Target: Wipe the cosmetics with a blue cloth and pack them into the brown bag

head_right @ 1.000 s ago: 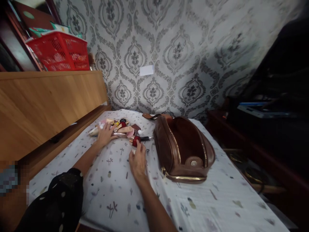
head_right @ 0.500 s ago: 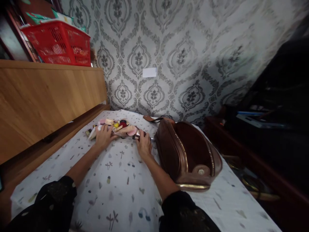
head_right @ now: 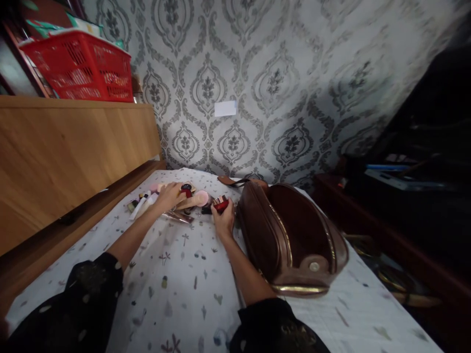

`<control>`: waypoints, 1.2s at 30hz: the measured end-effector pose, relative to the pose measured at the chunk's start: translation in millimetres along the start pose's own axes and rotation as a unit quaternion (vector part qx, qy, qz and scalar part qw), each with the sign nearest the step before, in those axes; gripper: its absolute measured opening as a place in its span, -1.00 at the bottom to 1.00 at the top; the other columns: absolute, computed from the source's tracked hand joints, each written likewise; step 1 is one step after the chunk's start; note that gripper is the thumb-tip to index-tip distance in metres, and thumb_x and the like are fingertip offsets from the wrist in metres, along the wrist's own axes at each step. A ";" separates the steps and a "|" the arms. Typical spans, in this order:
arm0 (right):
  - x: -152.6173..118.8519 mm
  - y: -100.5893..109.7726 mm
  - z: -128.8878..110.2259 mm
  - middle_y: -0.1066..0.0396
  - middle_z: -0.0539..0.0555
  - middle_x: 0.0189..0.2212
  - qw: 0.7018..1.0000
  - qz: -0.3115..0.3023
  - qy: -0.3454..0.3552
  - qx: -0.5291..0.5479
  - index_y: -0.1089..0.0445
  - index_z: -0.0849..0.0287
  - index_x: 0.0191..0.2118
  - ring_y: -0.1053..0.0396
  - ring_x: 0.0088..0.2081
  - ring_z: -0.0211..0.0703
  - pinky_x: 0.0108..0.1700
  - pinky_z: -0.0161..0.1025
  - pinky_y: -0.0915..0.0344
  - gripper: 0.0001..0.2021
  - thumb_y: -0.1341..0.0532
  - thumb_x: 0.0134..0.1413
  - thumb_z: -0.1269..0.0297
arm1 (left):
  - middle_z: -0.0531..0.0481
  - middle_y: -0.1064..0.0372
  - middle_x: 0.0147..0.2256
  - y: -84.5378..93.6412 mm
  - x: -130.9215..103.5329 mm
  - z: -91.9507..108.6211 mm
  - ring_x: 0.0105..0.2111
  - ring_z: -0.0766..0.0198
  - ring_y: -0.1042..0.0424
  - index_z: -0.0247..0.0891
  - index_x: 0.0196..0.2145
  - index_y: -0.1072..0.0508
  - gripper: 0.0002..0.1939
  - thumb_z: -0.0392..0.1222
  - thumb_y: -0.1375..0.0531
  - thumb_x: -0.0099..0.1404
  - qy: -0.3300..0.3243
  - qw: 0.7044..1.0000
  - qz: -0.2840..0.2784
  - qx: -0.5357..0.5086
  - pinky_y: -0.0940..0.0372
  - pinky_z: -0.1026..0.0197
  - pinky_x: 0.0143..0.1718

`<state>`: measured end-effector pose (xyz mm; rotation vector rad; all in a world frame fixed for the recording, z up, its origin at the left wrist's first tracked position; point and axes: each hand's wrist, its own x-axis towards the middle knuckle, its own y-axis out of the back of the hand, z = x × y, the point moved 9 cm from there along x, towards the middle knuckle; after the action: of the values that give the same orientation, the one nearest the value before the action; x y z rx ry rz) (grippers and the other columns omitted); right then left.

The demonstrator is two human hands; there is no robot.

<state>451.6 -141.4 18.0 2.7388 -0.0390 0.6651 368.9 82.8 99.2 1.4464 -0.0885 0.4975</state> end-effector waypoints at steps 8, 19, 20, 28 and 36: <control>-0.2 4.1 3.2 -0.47 0.16 -0.21 1.000 -0.019 0.000 0.025 -0.33 0.24 -0.06 -0.42 -0.21 -0.02 -0.11 -0.12 -0.35 -0.48 -0.26 -0.11 -0.01 | -0.15 -0.52 -0.14 -50.5 43.2 -5.1 -0.11 0.02 -0.47 -0.20 -0.17 -0.49 -0.74 -0.10 -0.26 0.17 0.060 0.995 -0.059 -0.057 -0.31 0.11 -0.12; -0.9 3.4 -4.6 -0.36 0.37 0.00 0.997 -0.044 -0.022 -0.061 -0.27 0.32 0.04 -0.27 0.07 0.24 0.16 0.14 -0.12 -0.44 -0.24 -0.06 0.09 | -0.16 -0.30 -0.01 8.6 -9.0 -16.2 0.01 0.15 -0.36 -0.25 0.00 -0.41 -0.69 -0.21 -0.14 0.31 0.099 0.948 0.154 -0.258 -0.27 0.12 0.09; -4.2 6.4 -7.4 -0.32 0.42 0.05 0.997 -0.040 -0.023 -0.065 -0.24 0.35 0.08 -0.23 0.11 0.27 0.19 0.17 -0.07 -0.41 -0.23 -0.05 0.11 | -0.15 -0.33 -0.03 11.8 -21.8 -14.3 -0.02 0.17 -0.37 -0.25 0.00 -0.41 -0.70 -0.20 -0.14 0.32 0.090 0.941 0.162 -0.283 -0.29 0.13 0.05; -87.9 -9.8 -76.8 -0.34 0.27 0.07 0.957 -0.215 0.025 0.194 -0.19 0.18 0.20 -0.36 0.00 0.05 -0.11 -0.07 -0.38 -0.40 -0.16 0.13 -0.04 | -0.09 -0.49 -0.18 -3.8 -109.4 38.4 -0.19 0.20 -0.48 -0.24 -0.09 -0.45 -0.72 -0.04 -0.17 0.34 0.024 0.865 0.091 -0.492 -0.39 0.19 -0.17; -126.9 -23.7 -48.1 -0.42 0.00 -0.32 0.871 -0.267 -0.228 0.344 -0.42 0.11 -0.15 -0.39 -0.34 -0.14 -0.36 -0.25 -0.34 -0.43 -0.50 -0.35 0.02 | -0.14 -0.45 -0.08 3.9 -106.8 16.9 0.01 0.06 -0.36 -0.22 -0.10 -0.51 -0.68 -0.11 0.02 0.46 -0.088 0.994 0.022 -0.061 -0.27 0.00 0.08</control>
<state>319.6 -110.0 -6.1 3.2517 0.9878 -0.1873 275.8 37.7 67.5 1.3676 -0.2881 0.3934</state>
